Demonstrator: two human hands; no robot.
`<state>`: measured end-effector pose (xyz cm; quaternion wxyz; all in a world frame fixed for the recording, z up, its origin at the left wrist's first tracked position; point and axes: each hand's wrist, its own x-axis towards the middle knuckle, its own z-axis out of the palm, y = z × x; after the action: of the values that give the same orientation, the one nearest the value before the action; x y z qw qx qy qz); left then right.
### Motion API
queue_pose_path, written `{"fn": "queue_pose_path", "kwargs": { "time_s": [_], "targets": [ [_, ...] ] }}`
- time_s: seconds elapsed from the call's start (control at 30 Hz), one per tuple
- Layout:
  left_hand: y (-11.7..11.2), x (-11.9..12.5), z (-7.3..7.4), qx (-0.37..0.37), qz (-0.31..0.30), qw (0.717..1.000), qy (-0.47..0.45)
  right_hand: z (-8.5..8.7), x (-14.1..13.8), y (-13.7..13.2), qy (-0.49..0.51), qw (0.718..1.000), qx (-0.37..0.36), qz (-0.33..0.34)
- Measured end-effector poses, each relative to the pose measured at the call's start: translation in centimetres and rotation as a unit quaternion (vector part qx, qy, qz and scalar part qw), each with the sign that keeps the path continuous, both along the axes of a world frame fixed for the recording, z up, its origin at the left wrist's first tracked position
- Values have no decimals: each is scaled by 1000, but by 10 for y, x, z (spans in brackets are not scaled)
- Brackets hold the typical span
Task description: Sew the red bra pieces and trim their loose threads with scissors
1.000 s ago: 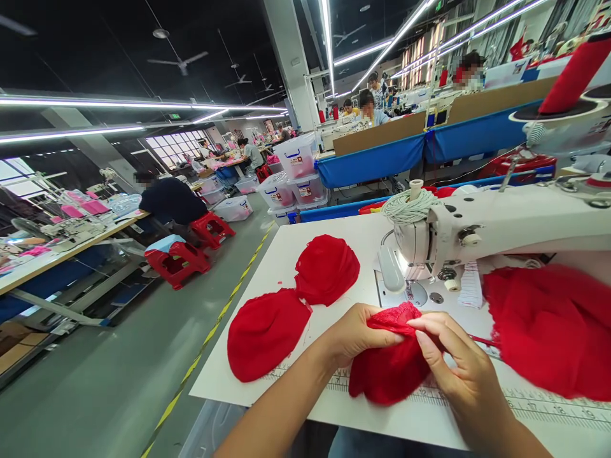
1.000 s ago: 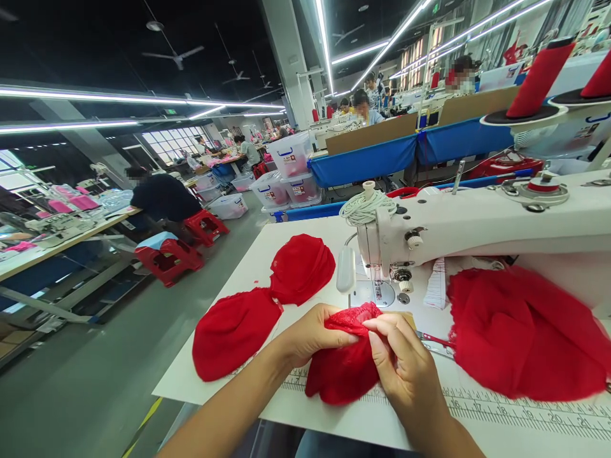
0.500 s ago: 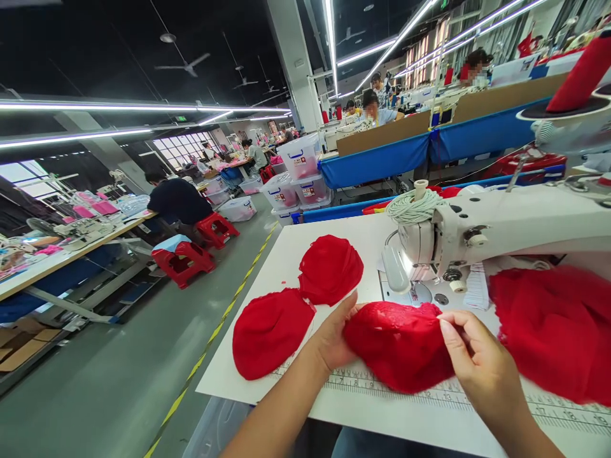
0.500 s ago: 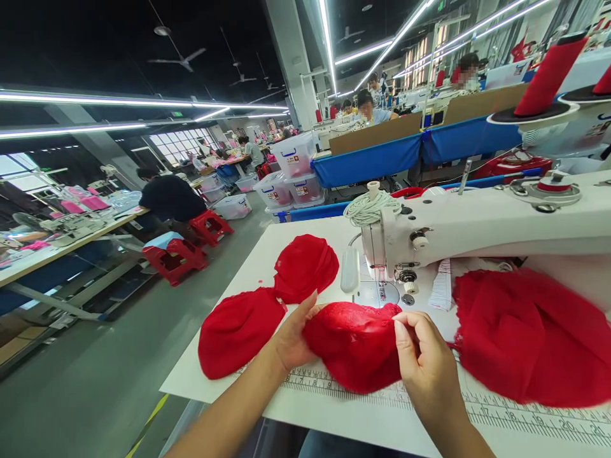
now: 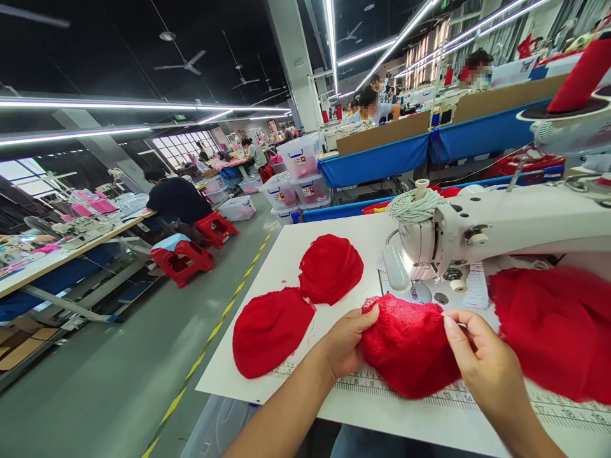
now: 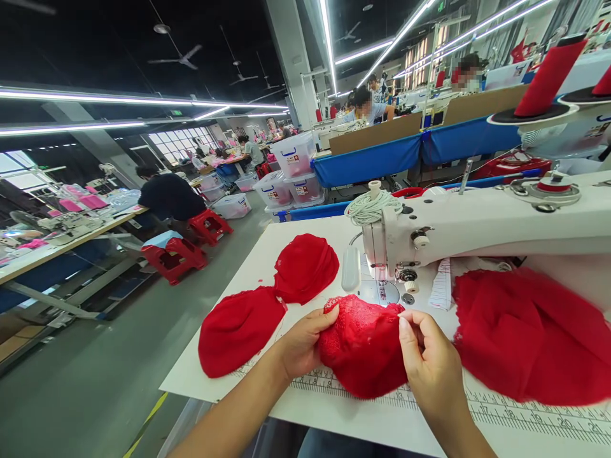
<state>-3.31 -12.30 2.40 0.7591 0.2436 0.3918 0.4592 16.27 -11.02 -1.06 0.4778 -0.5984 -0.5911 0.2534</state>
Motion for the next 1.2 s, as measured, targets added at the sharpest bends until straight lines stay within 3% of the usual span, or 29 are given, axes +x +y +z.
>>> {"fn": "queue_pose_path", "kwargs": {
  "time_s": [0.23,0.43,0.8,0.97,1.07,1.2],
  "targets": [
    [-4,7,8,52,-39,998,22,7,-4,-3,-2,999,-41,-24],
    [0,7,18,-2,-46,999,27,12,-1,0,-7,995,-83,-46],
    [10,4,11,-30,-21,999,-21,12,3,0,-14,990,-129,-47],
    [13,3,12,-69,-29,996,-38,7,-1,-5,-6,994,-105,-36],
    [12,8,14,-37,-23,998,-37,2,-3,-10,6,997,-74,-22],
    [9,14,15,12,-20,999,-27,-4,-1,-11,13,998,63,17]
  ]
}}
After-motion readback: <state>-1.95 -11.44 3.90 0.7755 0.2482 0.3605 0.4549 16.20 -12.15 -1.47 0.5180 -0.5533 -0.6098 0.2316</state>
